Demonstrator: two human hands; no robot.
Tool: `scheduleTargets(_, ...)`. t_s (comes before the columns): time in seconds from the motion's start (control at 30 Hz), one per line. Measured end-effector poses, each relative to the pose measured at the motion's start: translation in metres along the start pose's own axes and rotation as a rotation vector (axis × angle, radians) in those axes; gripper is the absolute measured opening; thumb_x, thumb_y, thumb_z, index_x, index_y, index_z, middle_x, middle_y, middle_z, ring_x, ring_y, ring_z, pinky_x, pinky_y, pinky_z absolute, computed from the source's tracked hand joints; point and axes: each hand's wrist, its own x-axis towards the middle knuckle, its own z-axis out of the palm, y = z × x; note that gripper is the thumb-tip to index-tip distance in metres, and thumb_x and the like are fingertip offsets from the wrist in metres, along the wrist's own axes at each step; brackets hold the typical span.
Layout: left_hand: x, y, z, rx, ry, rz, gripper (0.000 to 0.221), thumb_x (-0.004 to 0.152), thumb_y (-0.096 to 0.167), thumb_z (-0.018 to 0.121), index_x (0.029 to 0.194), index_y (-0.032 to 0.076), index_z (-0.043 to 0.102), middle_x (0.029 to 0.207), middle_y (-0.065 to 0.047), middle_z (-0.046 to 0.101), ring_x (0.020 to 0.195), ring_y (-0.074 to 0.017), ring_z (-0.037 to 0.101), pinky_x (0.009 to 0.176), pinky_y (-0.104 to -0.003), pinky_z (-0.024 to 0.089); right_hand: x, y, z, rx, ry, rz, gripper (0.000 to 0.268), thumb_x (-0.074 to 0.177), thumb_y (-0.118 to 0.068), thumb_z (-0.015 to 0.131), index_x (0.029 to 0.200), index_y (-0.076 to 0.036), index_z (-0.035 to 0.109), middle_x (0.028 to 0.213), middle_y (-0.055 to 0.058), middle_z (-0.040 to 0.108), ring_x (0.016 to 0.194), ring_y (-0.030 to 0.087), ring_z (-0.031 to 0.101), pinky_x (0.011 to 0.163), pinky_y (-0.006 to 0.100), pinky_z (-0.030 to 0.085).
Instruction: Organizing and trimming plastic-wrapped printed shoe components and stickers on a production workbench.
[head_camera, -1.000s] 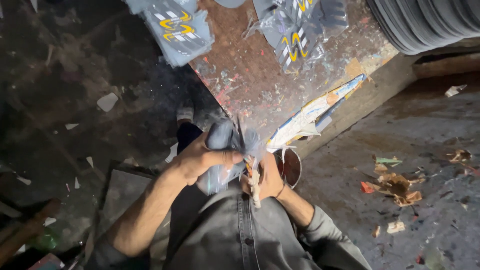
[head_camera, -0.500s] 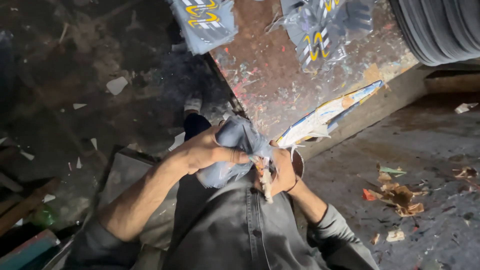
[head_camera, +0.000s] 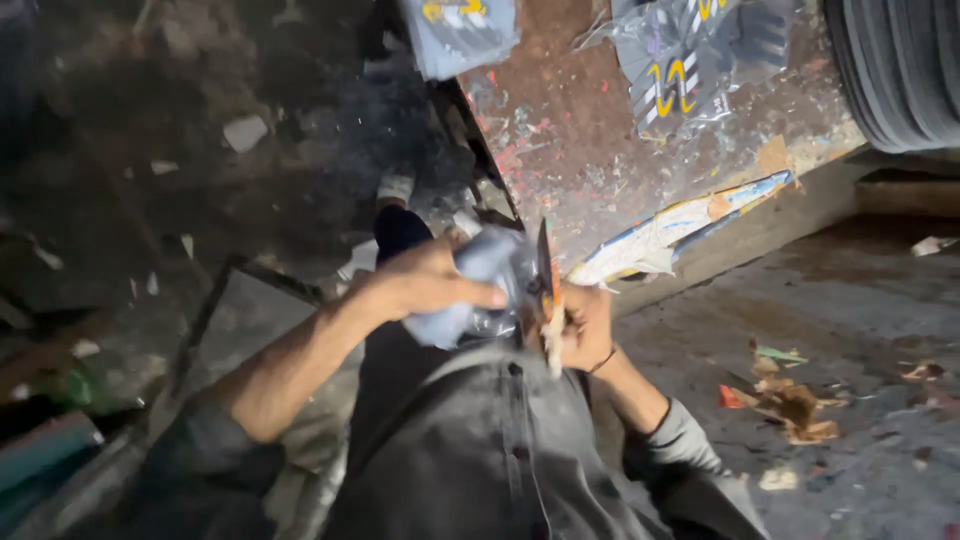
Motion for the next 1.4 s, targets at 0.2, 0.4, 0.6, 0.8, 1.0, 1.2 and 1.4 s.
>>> scheduleTargets(0.2,-0.029,0.013,-0.074,-0.369,0.436,-0.053,0.05,0.069,0.018,0.085,0.116,0.009,0.069,0.103,-0.002,0.073,0.094,-0.015,0.069,0.083,-0.032,0.057,-0.009,0.013,-0.047,0.595,0.112,0.195,0.029,0.08,-0.01,0.08,0.087,-0.011,0.052,0.078,-0.002,0.053,0.073,0.011,0.053,0.066,0.026,0.044)
scheduleTargets(0.4,-0.038,0.029,-0.089,-0.465,0.563,-0.041,0.047,0.073,0.013,0.083,0.117,0.007,0.069,0.107,-0.004,0.072,0.099,-0.0149,0.068,0.085,-0.032,0.056,0.003,-0.008,-0.021,0.998,-0.394,0.025,0.033,0.1,-0.036,0.074,0.099,-0.005,0.066,0.091,0.006,0.065,0.095,0.025,0.063,0.08,0.037,0.052)
scheduleTargets(0.6,-0.034,0.048,-0.083,-0.476,0.573,0.203,0.034,0.078,0.011,0.085,0.109,0.004,0.071,0.104,-0.003,0.076,0.094,-0.0145,0.071,0.085,-0.03,0.059,0.024,-0.055,-0.005,0.918,-0.598,0.044,0.06,0.092,-0.057,0.073,0.114,-0.002,0.063,0.108,0.006,0.06,0.099,0.019,0.058,0.086,0.033,0.045)
scheduleTargets(0.8,-0.04,0.076,-0.062,0.067,0.552,0.128,0.028,0.08,0.018,0.089,0.098,0.004,0.074,0.091,-0.004,0.076,0.079,-0.0128,0.07,0.075,-0.029,0.059,0.035,-0.057,0.009,0.761,-0.603,-0.029,0.072,0.092,-0.072,0.065,0.118,-0.005,0.059,0.108,0.005,0.059,0.099,0.016,0.059,0.088,0.033,0.047)
scheduleTargets(1.0,-0.035,0.086,-0.031,-0.535,0.376,0.189,0.042,0.074,0.008,0.086,0.113,0.001,0.071,0.101,-0.004,0.077,0.091,-0.012,0.072,0.084,-0.031,0.059,0.041,-0.043,0.055,0.889,-0.189,0.462,0.076,0.087,-0.071,0.077,0.105,-0.001,0.052,0.095,0.01,0.05,0.088,0.025,0.051,0.082,0.04,0.046)
scheduleTargets(1.2,-0.038,0.092,-0.022,-0.494,0.318,0.196,0.048,0.073,0.005,0.088,0.117,0.0,0.069,0.105,-0.005,0.078,0.096,-0.0123,0.072,0.09,-0.031,0.059,0.075,-0.125,0.01,0.176,0.128,-0.351,0.107,0.065,-0.061,0.084,0.135,0.007,0.041,0.134,0.025,0.049,0.124,0.045,0.051,0.106,0.052,0.04)
scheduleTargets(1.4,-0.044,0.102,-0.024,-0.247,0.231,0.283,0.05,0.074,0.009,0.089,0.119,0.001,0.068,0.106,-0.004,0.076,0.098,-0.0089,0.069,0.089,-0.029,0.058,0.065,-0.107,0.01,-0.071,0.217,-0.382,0.085,0.067,-0.044,0.09,0.133,-0.002,0.055,0.129,0.021,0.059,0.117,0.042,0.06,0.105,0.048,0.047)
